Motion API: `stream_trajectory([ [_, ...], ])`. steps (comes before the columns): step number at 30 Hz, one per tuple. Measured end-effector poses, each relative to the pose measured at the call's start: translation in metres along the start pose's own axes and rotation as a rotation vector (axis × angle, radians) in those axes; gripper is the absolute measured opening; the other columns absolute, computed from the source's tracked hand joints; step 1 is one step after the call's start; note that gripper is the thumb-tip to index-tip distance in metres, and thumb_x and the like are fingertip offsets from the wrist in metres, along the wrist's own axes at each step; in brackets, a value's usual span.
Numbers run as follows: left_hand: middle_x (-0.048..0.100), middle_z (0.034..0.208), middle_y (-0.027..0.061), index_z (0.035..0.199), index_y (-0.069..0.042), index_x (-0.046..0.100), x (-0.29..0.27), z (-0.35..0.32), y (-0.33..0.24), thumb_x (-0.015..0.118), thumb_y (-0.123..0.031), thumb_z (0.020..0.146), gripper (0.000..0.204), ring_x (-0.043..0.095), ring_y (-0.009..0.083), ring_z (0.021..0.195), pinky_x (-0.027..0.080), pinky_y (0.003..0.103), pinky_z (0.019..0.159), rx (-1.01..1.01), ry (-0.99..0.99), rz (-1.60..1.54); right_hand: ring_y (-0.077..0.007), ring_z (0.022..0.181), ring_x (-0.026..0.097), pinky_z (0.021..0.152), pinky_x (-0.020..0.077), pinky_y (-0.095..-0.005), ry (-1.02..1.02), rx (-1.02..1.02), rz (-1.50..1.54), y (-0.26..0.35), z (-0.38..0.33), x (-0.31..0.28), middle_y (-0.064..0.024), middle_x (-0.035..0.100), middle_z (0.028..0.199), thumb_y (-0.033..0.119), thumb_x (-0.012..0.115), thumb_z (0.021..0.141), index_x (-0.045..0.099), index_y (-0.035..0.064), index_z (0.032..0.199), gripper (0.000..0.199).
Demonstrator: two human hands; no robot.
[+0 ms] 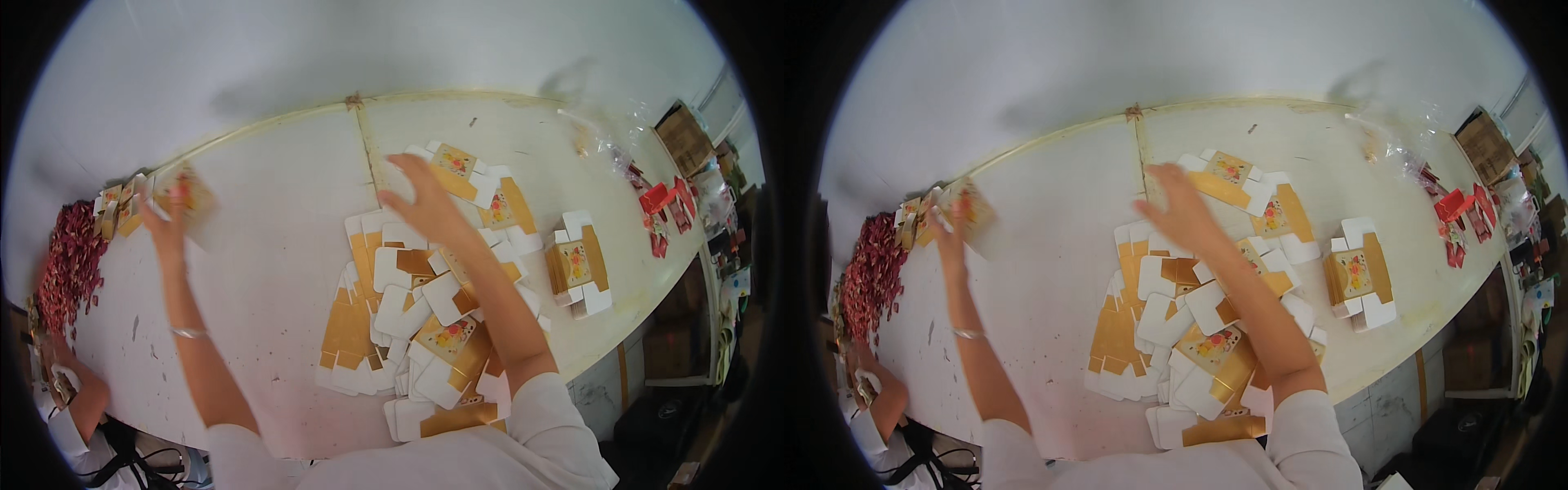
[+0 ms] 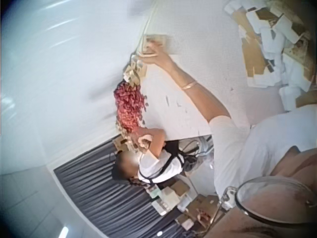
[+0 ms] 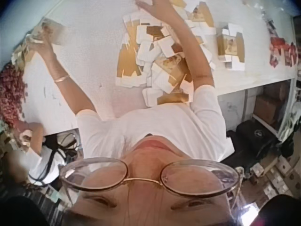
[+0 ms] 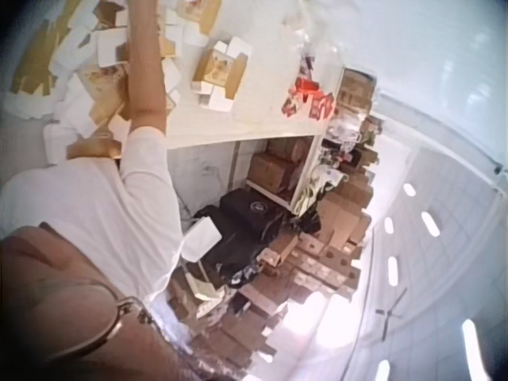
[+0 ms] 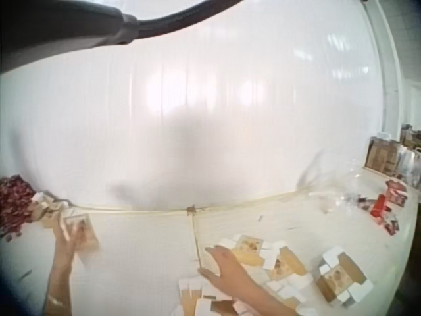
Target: The person folds flat cardboard pieces into small boxes and places them on the table. They repeatedly pick up flat pieces, fold the sides, and set the finished boxes aside.
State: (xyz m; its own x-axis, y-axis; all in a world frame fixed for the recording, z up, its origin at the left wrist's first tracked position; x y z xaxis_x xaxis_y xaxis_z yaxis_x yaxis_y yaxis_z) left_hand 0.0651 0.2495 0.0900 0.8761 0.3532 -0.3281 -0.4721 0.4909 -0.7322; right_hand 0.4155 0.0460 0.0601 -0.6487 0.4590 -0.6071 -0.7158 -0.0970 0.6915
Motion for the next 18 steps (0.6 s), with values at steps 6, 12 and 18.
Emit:
stream_trajectory([
  [6, 0.036, 0.133, 0.0153, 0.129, -0.005, 0.036, -0.014, -0.003, 0.031, 0.064, -0.029, 0.080, 0.062, 0.031, 0.0277, 0.124, 0.024, 0.038, 0.103, 0.127, 0.066, 0.215, -0.0367, 0.116, 0.040, 0.094, 0.0328, -0.0495, 0.137, 0.240, -0.574, -0.129, 0.001, -0.015, -0.0223, 0.041, 0.123, 0.029, 0.062, 0.076, 0.044, 0.0031, 0.119, 0.054],
  [12, 0.050, 0.116, 0.0120, 0.112, -0.005, 0.052, 0.088, -0.111, -0.087, 0.063, -0.026, 0.080, 0.040, 0.044, 0.0245, 0.112, 0.033, 0.035, 0.097, 0.012, 0.569, -0.303, -0.0309, 0.079, 0.060, 0.060, 0.0508, -0.0370, 0.185, -0.105, -0.919, -0.121, -0.006, -0.016, -0.0179, 0.057, 0.088, 0.017, 0.055, 0.080, 0.048, 0.0003, 0.095, 0.023],
  [18, 0.027, 0.138, 0.0183, 0.137, -0.009, 0.019, 0.117, -0.143, -0.125, 0.061, -0.030, 0.082, 0.072, 0.023, 0.0271, 0.130, 0.024, 0.045, 0.102, -0.235, 0.770, -0.483, -0.0141, 0.057, 0.053, 0.050, 0.0430, -0.0262, -0.327, -0.094, -0.195, -0.014, 0.020, -0.060, -0.0085, 0.053, 0.061, 0.008, 0.045, 0.088, 0.053, 0.0012, 0.091, 0.011],
])
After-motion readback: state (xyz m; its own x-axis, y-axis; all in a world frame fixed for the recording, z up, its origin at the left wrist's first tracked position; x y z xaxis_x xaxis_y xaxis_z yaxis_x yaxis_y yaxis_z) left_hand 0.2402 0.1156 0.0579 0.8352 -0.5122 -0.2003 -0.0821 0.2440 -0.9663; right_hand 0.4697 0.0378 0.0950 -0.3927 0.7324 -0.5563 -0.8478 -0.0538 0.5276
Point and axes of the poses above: each hand's wrist, its own z-axis towards the middle knuckle, its own x-axis out of the palm, y = z × x, the point moved 8 cm from there along z, towards the middle knuckle
